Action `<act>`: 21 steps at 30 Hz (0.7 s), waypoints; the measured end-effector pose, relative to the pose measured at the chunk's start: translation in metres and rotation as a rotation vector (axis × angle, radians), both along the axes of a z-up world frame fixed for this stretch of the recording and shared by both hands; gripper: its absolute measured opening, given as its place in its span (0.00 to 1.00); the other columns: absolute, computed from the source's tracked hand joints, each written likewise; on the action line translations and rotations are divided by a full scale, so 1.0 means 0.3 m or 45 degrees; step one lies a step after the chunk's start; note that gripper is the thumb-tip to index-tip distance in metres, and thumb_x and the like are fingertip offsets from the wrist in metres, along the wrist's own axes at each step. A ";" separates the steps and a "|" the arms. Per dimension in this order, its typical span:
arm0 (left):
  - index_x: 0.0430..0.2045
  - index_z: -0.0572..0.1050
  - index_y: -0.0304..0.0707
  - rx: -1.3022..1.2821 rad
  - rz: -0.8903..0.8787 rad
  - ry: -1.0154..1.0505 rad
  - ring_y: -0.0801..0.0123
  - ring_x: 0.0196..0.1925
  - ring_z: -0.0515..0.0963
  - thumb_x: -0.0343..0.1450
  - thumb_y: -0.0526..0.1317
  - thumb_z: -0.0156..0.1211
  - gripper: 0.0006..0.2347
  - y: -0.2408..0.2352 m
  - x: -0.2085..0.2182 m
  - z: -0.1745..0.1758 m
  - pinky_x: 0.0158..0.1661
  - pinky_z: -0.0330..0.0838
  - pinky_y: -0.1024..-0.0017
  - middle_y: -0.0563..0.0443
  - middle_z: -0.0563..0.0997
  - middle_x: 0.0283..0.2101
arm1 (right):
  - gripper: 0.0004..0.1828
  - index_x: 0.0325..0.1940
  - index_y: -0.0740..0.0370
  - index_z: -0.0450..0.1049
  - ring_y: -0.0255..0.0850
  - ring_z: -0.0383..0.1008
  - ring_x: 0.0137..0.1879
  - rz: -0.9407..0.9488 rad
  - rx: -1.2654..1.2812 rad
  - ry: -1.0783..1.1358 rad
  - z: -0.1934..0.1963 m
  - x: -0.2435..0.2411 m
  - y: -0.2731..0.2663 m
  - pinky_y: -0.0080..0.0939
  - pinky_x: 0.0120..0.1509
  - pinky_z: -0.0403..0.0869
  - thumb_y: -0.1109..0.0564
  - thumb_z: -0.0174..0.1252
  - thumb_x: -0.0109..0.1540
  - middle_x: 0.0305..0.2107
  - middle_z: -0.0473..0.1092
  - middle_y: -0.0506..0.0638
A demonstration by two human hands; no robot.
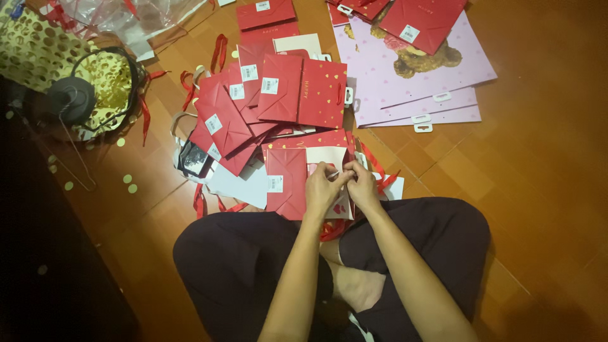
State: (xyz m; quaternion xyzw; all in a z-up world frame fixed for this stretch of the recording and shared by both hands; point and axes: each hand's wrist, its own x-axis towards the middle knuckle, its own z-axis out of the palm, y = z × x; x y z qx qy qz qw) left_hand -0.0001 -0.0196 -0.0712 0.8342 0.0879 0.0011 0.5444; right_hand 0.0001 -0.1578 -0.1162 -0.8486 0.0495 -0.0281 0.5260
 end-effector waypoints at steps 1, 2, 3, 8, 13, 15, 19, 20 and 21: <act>0.28 0.78 0.30 0.024 -0.016 -0.010 0.59 0.29 0.85 0.62 0.47 0.75 0.17 0.000 -0.005 -0.005 0.33 0.76 0.66 0.40 0.84 0.27 | 0.08 0.46 0.61 0.74 0.39 0.79 0.37 -0.006 -0.024 -0.016 0.002 -0.005 0.005 0.40 0.42 0.74 0.62 0.56 0.63 0.30 0.76 0.52; 0.29 0.79 0.31 0.003 0.022 -0.036 0.59 0.30 0.85 0.64 0.47 0.72 0.15 -0.002 -0.006 -0.012 0.33 0.76 0.65 0.40 0.84 0.27 | 0.08 0.46 0.60 0.75 0.40 0.79 0.38 -0.013 -0.049 -0.032 0.001 -0.010 0.008 0.40 0.42 0.74 0.62 0.57 0.63 0.30 0.76 0.52; 0.29 0.79 0.32 -0.018 0.060 -0.062 0.59 0.30 0.85 0.66 0.47 0.69 0.14 -0.004 -0.004 -0.021 0.33 0.76 0.65 0.41 0.84 0.27 | 0.07 0.45 0.60 0.76 0.40 0.79 0.38 -0.046 -0.083 -0.080 -0.002 -0.013 0.009 0.40 0.42 0.74 0.60 0.57 0.63 0.31 0.77 0.52; 0.29 0.81 0.33 0.025 0.236 -0.028 0.55 0.31 0.85 0.70 0.45 0.63 0.11 0.017 0.006 -0.081 0.34 0.76 0.62 0.41 0.84 0.28 | 0.06 0.48 0.62 0.72 0.41 0.74 0.37 -0.345 0.388 -0.196 -0.026 0.013 -0.034 0.39 0.45 0.75 0.57 0.53 0.72 0.36 0.71 0.51; 0.29 0.82 0.34 0.165 0.235 -0.138 0.52 0.31 0.84 0.69 0.45 0.65 0.11 0.030 0.005 -0.106 0.34 0.75 0.60 0.41 0.84 0.29 | 0.05 0.50 0.60 0.65 0.37 0.77 0.41 -0.622 1.190 -0.253 -0.004 0.023 -0.118 0.40 0.50 0.79 0.57 0.47 0.72 0.38 0.72 0.48; 0.31 0.83 0.36 0.149 0.215 -0.095 0.54 0.32 0.84 0.69 0.45 0.65 0.10 0.027 0.005 -0.097 0.34 0.75 0.60 0.43 0.84 0.29 | 0.06 0.47 0.60 0.65 0.39 0.78 0.35 -0.495 1.364 -0.144 0.021 0.018 -0.135 0.41 0.46 0.79 0.56 0.46 0.71 0.32 0.72 0.49; 0.35 0.84 0.41 0.158 0.187 0.031 0.55 0.32 0.85 0.68 0.45 0.66 0.10 0.028 0.001 -0.067 0.35 0.75 0.61 0.44 0.85 0.30 | 0.12 0.47 0.66 0.69 0.33 0.67 0.23 0.075 1.309 0.145 0.061 -0.003 -0.092 0.43 0.37 0.79 0.54 0.47 0.76 0.21 0.65 0.45; 0.36 0.84 0.41 0.205 0.177 -0.043 0.55 0.33 0.85 0.68 0.44 0.66 0.10 0.024 0.004 -0.060 0.35 0.75 0.61 0.44 0.85 0.30 | 0.14 0.48 0.68 0.70 0.30 0.62 0.19 0.213 1.268 0.207 0.070 -0.011 -0.083 0.43 0.35 0.78 0.53 0.47 0.78 0.19 0.62 0.43; 0.37 0.84 0.41 0.252 0.167 -0.117 0.54 0.33 0.84 0.68 0.44 0.66 0.10 0.022 0.007 -0.052 0.36 0.75 0.61 0.44 0.85 0.31 | 0.11 0.49 0.66 0.69 0.35 0.64 0.23 0.279 0.968 0.291 0.075 -0.023 -0.062 0.45 0.35 0.76 0.54 0.48 0.75 0.22 0.65 0.47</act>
